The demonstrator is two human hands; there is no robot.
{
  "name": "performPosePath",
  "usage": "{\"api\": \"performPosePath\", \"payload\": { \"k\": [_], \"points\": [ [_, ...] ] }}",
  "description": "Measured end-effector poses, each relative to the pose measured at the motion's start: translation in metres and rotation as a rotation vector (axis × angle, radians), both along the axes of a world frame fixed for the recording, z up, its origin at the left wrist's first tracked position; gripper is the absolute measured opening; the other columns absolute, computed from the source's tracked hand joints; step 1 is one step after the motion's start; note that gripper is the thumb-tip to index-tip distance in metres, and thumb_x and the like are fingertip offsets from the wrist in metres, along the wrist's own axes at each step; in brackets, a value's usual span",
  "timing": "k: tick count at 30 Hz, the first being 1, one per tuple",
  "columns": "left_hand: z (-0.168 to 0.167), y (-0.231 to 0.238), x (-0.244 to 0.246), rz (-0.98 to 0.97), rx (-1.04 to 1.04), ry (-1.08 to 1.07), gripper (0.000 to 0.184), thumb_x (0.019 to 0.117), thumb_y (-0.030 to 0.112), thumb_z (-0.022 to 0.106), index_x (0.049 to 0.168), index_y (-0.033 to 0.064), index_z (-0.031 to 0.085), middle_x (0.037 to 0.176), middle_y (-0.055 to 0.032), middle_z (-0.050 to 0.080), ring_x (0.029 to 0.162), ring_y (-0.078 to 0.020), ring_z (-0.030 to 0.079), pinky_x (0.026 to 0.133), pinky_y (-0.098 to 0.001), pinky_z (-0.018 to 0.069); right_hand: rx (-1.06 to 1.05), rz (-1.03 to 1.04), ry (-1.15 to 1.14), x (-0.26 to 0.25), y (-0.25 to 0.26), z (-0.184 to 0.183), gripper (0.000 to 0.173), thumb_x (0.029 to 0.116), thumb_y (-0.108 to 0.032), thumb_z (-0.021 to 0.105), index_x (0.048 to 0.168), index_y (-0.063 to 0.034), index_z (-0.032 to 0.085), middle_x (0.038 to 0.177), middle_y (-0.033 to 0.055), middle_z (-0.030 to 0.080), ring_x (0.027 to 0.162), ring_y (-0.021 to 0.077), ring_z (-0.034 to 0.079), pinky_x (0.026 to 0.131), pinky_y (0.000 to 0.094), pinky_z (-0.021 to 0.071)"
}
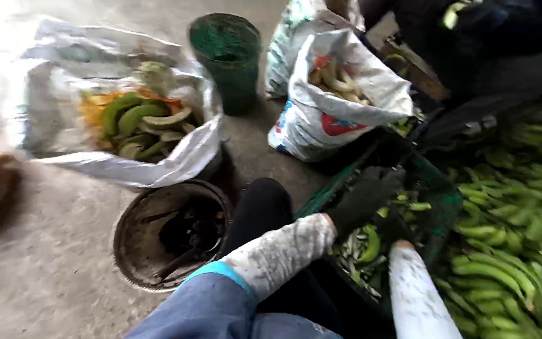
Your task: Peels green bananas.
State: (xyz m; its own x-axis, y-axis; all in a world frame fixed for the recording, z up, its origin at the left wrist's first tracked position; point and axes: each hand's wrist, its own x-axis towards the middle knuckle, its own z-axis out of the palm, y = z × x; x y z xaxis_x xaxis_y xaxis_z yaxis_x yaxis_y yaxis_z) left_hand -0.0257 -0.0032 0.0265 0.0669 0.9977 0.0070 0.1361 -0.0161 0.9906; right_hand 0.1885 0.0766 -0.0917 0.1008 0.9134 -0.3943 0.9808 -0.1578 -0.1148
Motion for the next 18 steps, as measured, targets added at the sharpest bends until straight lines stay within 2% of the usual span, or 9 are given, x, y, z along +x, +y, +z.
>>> {"api": "performPosePath", "payload": {
  "k": [3,5,6,8,9,11,13,15,18],
  "points": [
    [-0.014,-0.014,0.000,-0.054,0.128,0.272,0.048,0.0931,-0.008,0.064,0.140,0.0007,0.055,0.146,-0.0216,0.051,0.120,-0.0351,0.061,0.099,-0.0468,0.0521,-0.052,-0.091,-0.012,-0.003,0.005,-0.007,0.078,0.1027,-0.046,0.054,0.162,-0.0065,0.021,0.154,0.0266,0.043,0.143,0.0414,0.043,0.116,0.0582,0.0344],
    [-0.026,-0.009,0.005,-0.121,0.157,0.273,0.059,0.0936,-0.009,0.062,0.149,0.0032,0.046,0.160,-0.0185,0.038,0.133,-0.0324,0.053,0.107,-0.0459,0.0481,-0.059,-0.143,0.080,0.014,0.010,-0.014,0.080,0.1013,-0.043,0.058,0.161,-0.0048,0.021,0.152,0.0283,0.044,0.141,0.0433,0.043,0.116,0.0598,0.0346],
    [-0.034,-0.003,0.010,-0.117,0.137,0.187,0.059,0.0987,-0.004,0.055,0.154,0.0096,0.040,0.159,-0.0144,0.038,0.125,-0.0259,0.058,0.098,-0.0419,0.0539,-0.033,-0.176,0.166,0.023,0.009,-0.011,0.079,0.1005,-0.042,0.060,0.161,-0.0047,0.024,0.150,0.0290,0.046,0.139,0.0446,0.045,0.114,0.0609,0.0363],
    [-0.040,0.001,0.019,-0.081,0.025,-0.087,0.046,0.1094,0.019,0.043,0.155,0.0210,0.039,0.143,-0.0073,0.053,0.099,-0.0174,0.064,0.078,-0.0362,0.0570,0.061,-0.244,0.415,0.040,-0.006,0.014,0.071,0.1030,-0.038,0.059,0.159,-0.0065,0.030,0.152,0.0264,0.046,0.139,0.0423,0.046,0.114,0.0599,0.0362],
    [-0.038,0.000,0.022,-0.051,-0.045,-0.197,0.041,0.1107,0.035,0.040,0.150,0.0253,0.044,0.123,-0.0063,0.062,0.084,-0.0161,0.062,0.068,-0.0343,0.0551,0.145,-0.288,0.574,0.049,-0.015,0.028,0.067,0.1011,-0.037,0.062,0.157,-0.0119,0.036,0.149,0.0215,0.051,0.133,0.0379,0.051,0.109,0.0581,0.0419],
    [-0.033,-0.004,0.024,-0.040,-0.124,-0.233,0.043,0.1080,0.053,0.039,0.141,0.0288,0.051,0.096,-0.0064,0.063,0.067,-0.0157,0.056,0.056,-0.0321,0.0493,0.282,-0.373,0.885,0.070,-0.034,0.057,0.060,0.0962,-0.035,0.066,0.152,-0.0230,0.046,0.138,0.0093,0.060,0.116,0.0246,0.061,0.093,0.0481,0.0523],
    [-0.029,-0.007,0.030,-0.066,-0.108,-0.213,0.044,0.1073,0.056,0.038,0.138,0.0288,0.055,0.088,-0.0052,0.060,0.060,-0.0140,0.051,0.051,-0.0284,0.0451,0.396,-0.392,1.262,0.091,-0.049,0.081,0.048,0.0985,-0.030,0.059,0.145,-0.0279,0.048,0.121,-0.0020,0.065,0.099,0.0110,0.065,0.079,0.0330,0.0575],
    [-0.027,-0.009,0.041,-0.125,-0.064,-0.193,0.042,0.1089,0.049,0.039,0.138,0.0229,0.055,0.091,-0.0051,0.061,0.065,-0.0130,0.054,0.055,-0.0288,0.0479,0.470,-0.458,1.547,0.098,-0.053,0.095,0.035,0.1026,-0.036,0.054,0.137,-0.0289,0.052,0.113,-0.0028,0.068,0.091,0.0124,0.068,0.072,0.0338,0.0602],
    [-0.035,-0.007,0.063,-0.247,-0.019,-0.156,0.046,0.1094,0.046,0.037,0.132,0.0114,0.058,0.092,-0.0060,0.063,0.071,-0.0147,0.058,0.063,-0.0324,0.0519,0.616,-0.453,1.499,0.088,-0.040,0.093,0.041,0.1030,-0.033,0.056,0.143,-0.0291,0.047,0.118,0.0001,0.064,0.097,0.0152,0.066,0.079,0.0360,0.0594]
  ]
}}
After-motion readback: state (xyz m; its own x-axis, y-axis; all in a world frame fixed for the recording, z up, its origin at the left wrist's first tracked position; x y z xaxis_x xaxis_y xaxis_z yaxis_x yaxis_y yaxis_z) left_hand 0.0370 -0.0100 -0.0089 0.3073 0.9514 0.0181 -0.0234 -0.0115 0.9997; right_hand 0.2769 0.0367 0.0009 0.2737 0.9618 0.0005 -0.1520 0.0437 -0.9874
